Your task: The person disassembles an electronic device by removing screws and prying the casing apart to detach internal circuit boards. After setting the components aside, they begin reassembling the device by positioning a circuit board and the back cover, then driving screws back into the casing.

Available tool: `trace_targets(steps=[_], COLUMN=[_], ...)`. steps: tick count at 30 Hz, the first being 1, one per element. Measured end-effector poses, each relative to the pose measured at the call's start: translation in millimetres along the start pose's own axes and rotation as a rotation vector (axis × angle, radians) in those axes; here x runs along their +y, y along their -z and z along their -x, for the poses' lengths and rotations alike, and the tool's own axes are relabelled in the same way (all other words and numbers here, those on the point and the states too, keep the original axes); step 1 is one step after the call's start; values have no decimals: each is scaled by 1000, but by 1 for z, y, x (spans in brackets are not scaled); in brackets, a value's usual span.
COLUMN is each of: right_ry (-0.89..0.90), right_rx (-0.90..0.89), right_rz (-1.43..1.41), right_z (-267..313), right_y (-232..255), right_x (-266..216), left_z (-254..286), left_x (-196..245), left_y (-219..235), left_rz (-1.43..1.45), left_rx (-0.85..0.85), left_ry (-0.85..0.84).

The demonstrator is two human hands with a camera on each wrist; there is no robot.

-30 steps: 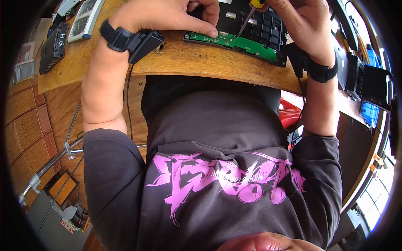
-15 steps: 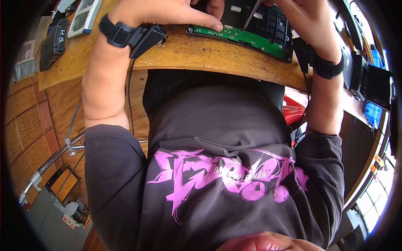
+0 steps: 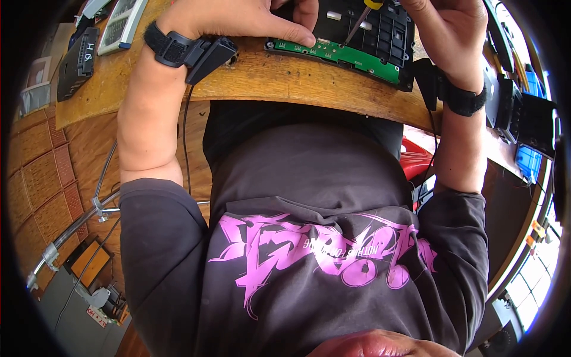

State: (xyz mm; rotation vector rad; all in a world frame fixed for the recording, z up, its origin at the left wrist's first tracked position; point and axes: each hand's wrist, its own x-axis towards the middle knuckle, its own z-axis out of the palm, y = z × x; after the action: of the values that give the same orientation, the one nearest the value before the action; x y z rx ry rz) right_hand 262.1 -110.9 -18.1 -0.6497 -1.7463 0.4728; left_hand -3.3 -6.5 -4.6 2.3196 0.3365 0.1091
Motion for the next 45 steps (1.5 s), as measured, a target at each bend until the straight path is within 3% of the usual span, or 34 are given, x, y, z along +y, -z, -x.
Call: trace_targets(steps=[4, 7, 10, 12, 13, 15, 16, 18, 21, 23, 25, 26, 28, 29, 31, 32, 33, 35, 39, 45], right_ry=[1, 50, -54, 63, 63, 146, 146, -90, 61, 12, 109, 108, -143, -142, 69, -37, -36, 127, 87, 2], right_rx=[39, -103, 18, 39, 39, -41, -40, 24, -42, 52, -71, -70, 106, 106, -14, 95, 94, -100, -15, -14], right_rz=[-97, -238, -294, -519, -519, -57, -56, 16, -188, -105, -234, -231, -290, -289, -282, -380, -382, -285, -151, -323], right_z=[2, 0, -2, -10, -8, -1, -4, -4, -8, -6, -11, -4, -9, -8, -16, -8, -8, -5, -2, -7], right_y=[0, 7, -6, -12, -6, 12, 4, -11, 10, 7, 15, 17, -5, -1, -4, -2, 4, 21, 5, 14], right_x=[5, 7, -5, -17, -8, 16, 2, -28, -2, -3, 6, 4, -29, -20, -7, -17, -8, 18, -3, -4], left_z=[-1, -2, 0, 0, -1, -2, -2, -2, -2, -2, -1, -2, -3, -3, -2, -2, -2, -1, -3, 0], left_x=[1, 1, 9, 8, 5, 2, 1, 0, -2, -4, -4, -4, -3, -3, -3, -3, -1, 4, -3, 6], left_y=[0, 1, 1, 2, 2, 1, 1, 0, 1, 1, 1, 1, 0, 0, 0, 0, 1, 2, 1, 2], left_rz=[-11, -2, 4, -1, 1, 5, 7, 10, 8, 6, -9, -24, -5, 12, 9, 6, 5, -8, 5, -3], left_rx=[-1, -14, -9, -1, -7, -15, -12, -8, -10, -16, -11, -6, -10, -11, -11, -11, -10, -7, -14, -17], left_ry=[-18, 12, 15, -2, 9, 19, 10, -1, -10, -27, -35, -45, -38, -25, -22, -19, -17, 3, -30, 47])
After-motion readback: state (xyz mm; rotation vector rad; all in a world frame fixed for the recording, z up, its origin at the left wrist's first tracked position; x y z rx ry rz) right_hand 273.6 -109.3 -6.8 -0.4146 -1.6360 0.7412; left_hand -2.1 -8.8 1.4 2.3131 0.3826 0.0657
